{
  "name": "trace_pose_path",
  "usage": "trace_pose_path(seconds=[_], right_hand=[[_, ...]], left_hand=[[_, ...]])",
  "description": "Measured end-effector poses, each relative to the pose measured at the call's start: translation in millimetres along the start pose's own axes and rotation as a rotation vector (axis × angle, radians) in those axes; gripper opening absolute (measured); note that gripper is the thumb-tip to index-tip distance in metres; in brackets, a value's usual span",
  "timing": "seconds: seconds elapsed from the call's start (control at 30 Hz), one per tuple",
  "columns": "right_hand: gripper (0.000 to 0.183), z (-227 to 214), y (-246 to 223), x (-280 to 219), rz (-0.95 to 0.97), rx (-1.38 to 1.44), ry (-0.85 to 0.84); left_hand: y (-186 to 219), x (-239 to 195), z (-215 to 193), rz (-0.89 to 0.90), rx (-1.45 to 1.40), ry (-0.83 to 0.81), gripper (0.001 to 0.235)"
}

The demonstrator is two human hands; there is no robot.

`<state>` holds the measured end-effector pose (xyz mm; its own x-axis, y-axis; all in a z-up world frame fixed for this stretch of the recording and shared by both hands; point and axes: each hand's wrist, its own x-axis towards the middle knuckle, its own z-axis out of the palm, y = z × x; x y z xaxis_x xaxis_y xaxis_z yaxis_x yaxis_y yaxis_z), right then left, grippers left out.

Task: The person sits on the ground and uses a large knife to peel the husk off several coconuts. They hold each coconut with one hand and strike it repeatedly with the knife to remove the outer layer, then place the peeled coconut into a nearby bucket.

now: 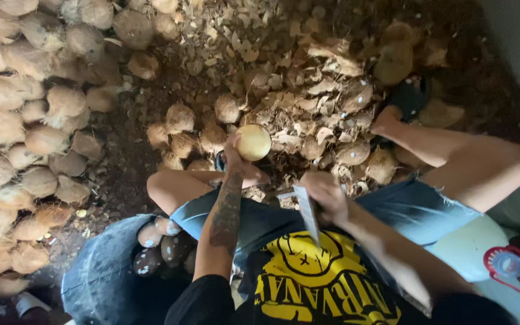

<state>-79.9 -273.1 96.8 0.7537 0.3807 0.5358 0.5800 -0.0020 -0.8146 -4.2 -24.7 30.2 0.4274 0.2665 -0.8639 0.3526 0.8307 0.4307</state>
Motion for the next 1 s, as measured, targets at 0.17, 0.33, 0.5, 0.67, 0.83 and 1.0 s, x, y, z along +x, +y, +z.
trace_pose_path(seconds=[0.17,0.33,0.5,0.67,0.83,1.0], right_hand=[[0.048,-15.8,16.5,-11.3,1.110,-0.211,-0.680],[0.037,-3.2,-0.5,-3.7,0.275,-0.453,-0.127],[0.024,6.1,48.7,-19.7,0.033,-0.086,0.037],[0.022,-8.0,32.3,-17.5,1.057,-0.188,-0.542],[0.011,-24.4,21.2,0.1,1.732,1.366,0.621],[0.007,13.1,-22.5,6.1,0.525,0.027,-0.005]], left_hand=[[-10.7,17.6,-25.3,-0.018,0.126,-0.078,0.058],[0.5,8.6,-19.2,-0.098,-0.040,-0.234,0.068],[6.5,-29.3,20.5,0.089,0.137,0.054,0.060],[-6.2,-2.8,-17.5,0.068,0.099,-0.193,0.049],[-21.7,13.8,-15.2,-0.119,-0.117,-0.312,0.060],[-25.2,13.5,-43.0,0.612,0.083,-0.589,0.091]])
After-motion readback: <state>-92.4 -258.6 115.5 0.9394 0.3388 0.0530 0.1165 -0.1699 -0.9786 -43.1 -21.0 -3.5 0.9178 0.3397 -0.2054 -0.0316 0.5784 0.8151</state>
